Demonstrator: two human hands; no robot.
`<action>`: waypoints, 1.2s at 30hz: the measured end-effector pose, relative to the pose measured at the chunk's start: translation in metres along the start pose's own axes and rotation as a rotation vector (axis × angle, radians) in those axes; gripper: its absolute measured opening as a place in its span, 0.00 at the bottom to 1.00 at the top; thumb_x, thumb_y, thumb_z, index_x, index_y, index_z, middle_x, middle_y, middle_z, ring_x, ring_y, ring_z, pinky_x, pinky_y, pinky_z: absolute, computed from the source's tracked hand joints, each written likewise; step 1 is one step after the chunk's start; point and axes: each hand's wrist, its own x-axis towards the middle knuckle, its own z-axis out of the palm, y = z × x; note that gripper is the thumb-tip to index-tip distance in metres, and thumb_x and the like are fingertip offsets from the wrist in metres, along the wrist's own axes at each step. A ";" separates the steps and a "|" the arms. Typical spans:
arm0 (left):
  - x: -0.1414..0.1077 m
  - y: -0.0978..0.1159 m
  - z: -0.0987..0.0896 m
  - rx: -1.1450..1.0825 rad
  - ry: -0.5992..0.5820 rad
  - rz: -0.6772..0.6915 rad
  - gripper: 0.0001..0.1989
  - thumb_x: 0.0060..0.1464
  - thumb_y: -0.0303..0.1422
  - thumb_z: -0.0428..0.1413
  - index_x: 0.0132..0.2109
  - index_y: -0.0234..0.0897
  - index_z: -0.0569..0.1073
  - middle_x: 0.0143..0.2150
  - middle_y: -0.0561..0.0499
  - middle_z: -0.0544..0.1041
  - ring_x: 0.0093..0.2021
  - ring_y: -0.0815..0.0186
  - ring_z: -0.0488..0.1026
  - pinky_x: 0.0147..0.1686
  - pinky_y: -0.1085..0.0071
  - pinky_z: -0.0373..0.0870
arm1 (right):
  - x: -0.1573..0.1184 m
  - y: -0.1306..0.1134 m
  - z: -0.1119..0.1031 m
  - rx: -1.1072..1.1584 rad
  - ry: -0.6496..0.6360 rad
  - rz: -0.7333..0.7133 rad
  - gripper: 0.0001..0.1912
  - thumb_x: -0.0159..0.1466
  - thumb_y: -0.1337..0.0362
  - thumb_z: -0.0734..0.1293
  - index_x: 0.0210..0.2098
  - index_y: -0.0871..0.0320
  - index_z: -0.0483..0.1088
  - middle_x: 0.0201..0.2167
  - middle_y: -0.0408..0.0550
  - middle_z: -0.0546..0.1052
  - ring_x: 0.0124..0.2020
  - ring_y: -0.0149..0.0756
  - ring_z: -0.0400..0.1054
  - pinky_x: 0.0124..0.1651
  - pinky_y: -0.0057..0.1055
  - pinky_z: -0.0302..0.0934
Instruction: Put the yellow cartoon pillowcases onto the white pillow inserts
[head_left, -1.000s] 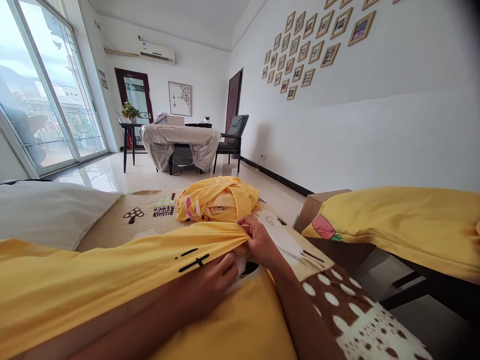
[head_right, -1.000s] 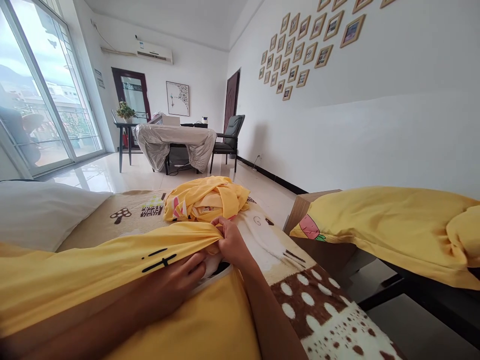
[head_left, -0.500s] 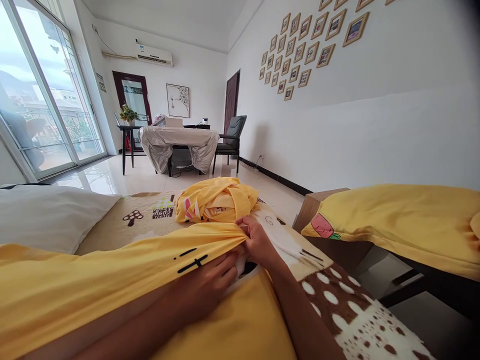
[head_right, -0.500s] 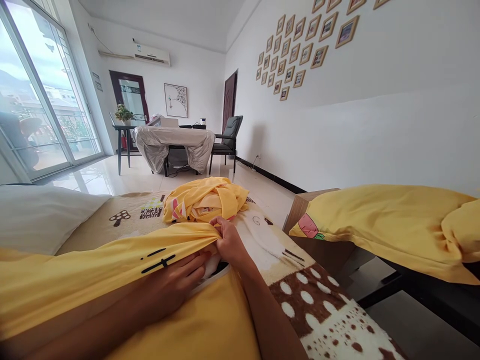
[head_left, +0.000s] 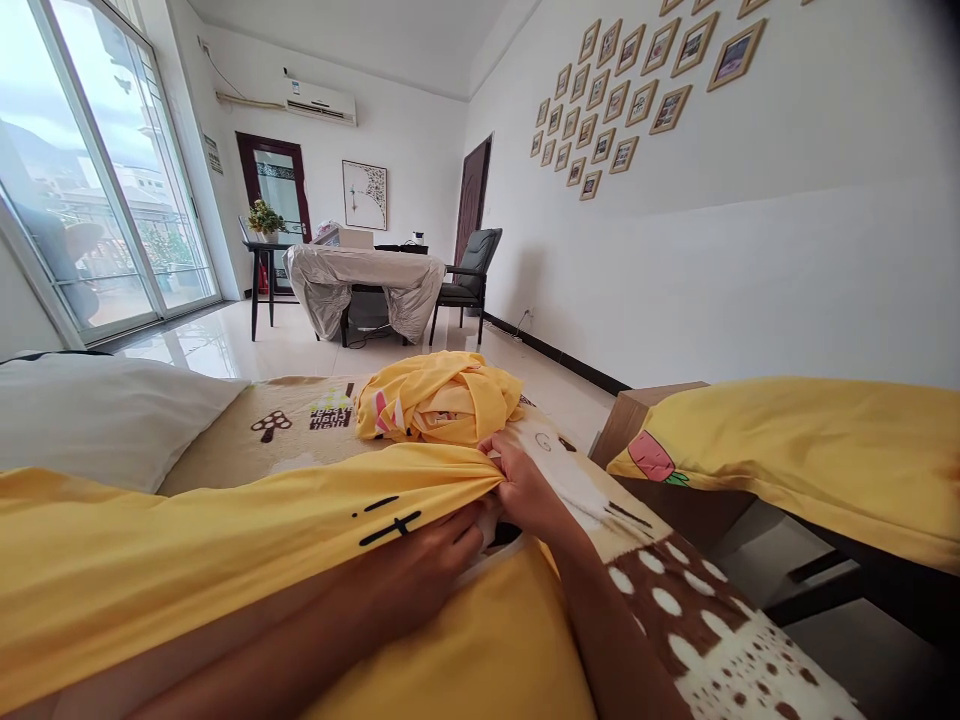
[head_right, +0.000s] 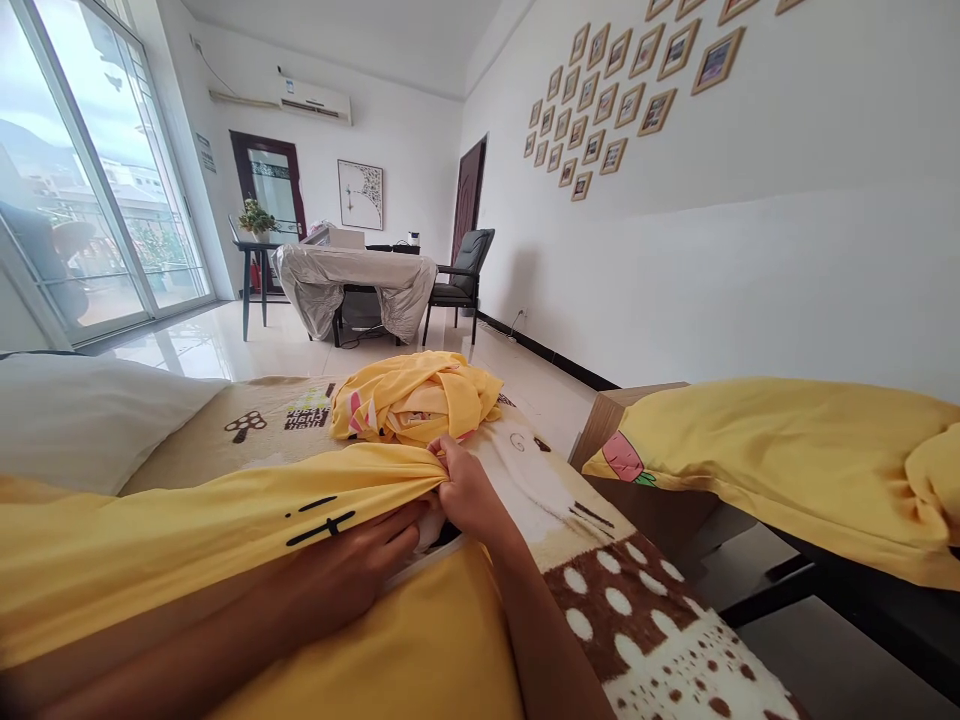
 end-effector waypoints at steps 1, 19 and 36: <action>0.000 0.000 0.001 -0.016 0.001 -0.006 0.26 0.55 0.21 0.45 0.61 0.35 0.58 0.63 0.47 0.63 0.66 0.63 0.51 0.66 0.67 0.48 | -0.001 0.000 0.000 -0.010 0.004 -0.004 0.12 0.48 0.73 0.60 0.32 0.55 0.61 0.22 0.38 0.68 0.22 0.28 0.58 0.24 0.24 0.49; 0.003 0.001 -0.006 -0.087 0.017 -0.116 0.20 0.53 0.20 0.47 0.51 0.40 0.67 0.59 0.51 0.68 0.60 0.60 0.62 0.62 0.64 0.58 | 0.004 -0.002 0.007 0.251 -0.052 0.108 0.14 0.46 0.71 0.62 0.33 0.55 0.57 0.20 0.36 0.69 0.19 0.25 0.57 0.20 0.21 0.47; -0.001 -0.004 -0.012 -0.093 0.035 0.023 0.10 0.57 0.23 0.47 0.42 0.39 0.68 0.58 0.47 0.67 0.55 0.62 0.66 0.57 0.66 0.62 | 0.003 -0.004 0.008 0.224 0.029 0.028 0.14 0.45 0.71 0.59 0.32 0.55 0.58 0.19 0.35 0.69 0.20 0.27 0.58 0.22 0.22 0.46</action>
